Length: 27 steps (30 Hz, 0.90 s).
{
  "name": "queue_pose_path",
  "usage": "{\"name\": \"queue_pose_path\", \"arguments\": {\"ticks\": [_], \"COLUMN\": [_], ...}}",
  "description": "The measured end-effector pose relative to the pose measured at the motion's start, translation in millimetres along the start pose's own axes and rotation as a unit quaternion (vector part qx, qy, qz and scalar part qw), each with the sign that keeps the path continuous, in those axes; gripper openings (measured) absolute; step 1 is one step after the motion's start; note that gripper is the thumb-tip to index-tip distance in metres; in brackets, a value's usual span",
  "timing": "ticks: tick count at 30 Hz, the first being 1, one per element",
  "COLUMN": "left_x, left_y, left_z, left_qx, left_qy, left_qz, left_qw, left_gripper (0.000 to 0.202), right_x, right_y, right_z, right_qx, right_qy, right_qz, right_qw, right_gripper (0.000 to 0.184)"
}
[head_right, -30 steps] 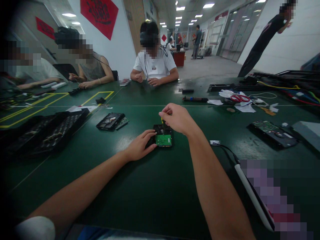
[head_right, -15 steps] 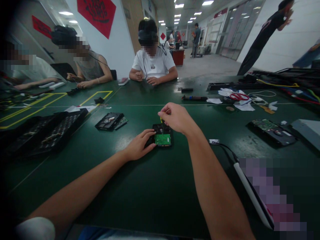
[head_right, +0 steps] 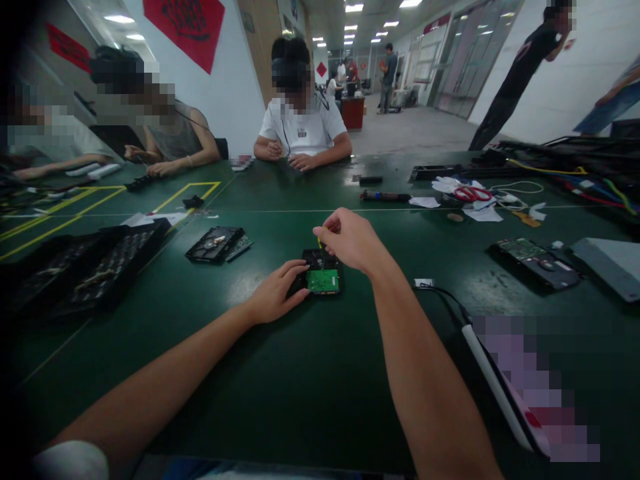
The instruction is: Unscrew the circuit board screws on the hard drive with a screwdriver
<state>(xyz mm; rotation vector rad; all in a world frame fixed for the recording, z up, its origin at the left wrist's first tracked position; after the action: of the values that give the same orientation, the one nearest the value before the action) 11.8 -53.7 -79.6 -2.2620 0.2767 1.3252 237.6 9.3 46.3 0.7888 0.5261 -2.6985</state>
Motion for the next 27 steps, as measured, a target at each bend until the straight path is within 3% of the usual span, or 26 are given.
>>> {"name": "queue_pose_path", "arguments": {"ticks": [27], "left_x": [3.5], "left_y": [-2.1], "left_z": [3.2], "left_qx": [0.002], "left_qy": [-0.003], "left_qz": [-0.001], "left_qw": [1.0], "left_gripper": [0.057], "right_x": [-3.9], "right_y": [-0.5], "right_z": [-3.9], "right_qx": [-0.007], "right_qy": [-0.03], "right_qz": [0.007], "right_qw": [1.0], "right_gripper": [0.02]}}
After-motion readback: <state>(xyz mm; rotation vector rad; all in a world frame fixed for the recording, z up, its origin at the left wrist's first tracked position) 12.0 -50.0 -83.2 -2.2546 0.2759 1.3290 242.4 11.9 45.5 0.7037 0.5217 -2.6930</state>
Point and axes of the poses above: each hand's wrist, its own y-axis away from the middle knuckle, its own x-axis out of the palm, z = x × y, the point moved 2 cm from there along -y, towards the middle knuckle, and after that the axes turned 6 degrees about -x, right-handed, at the moved point
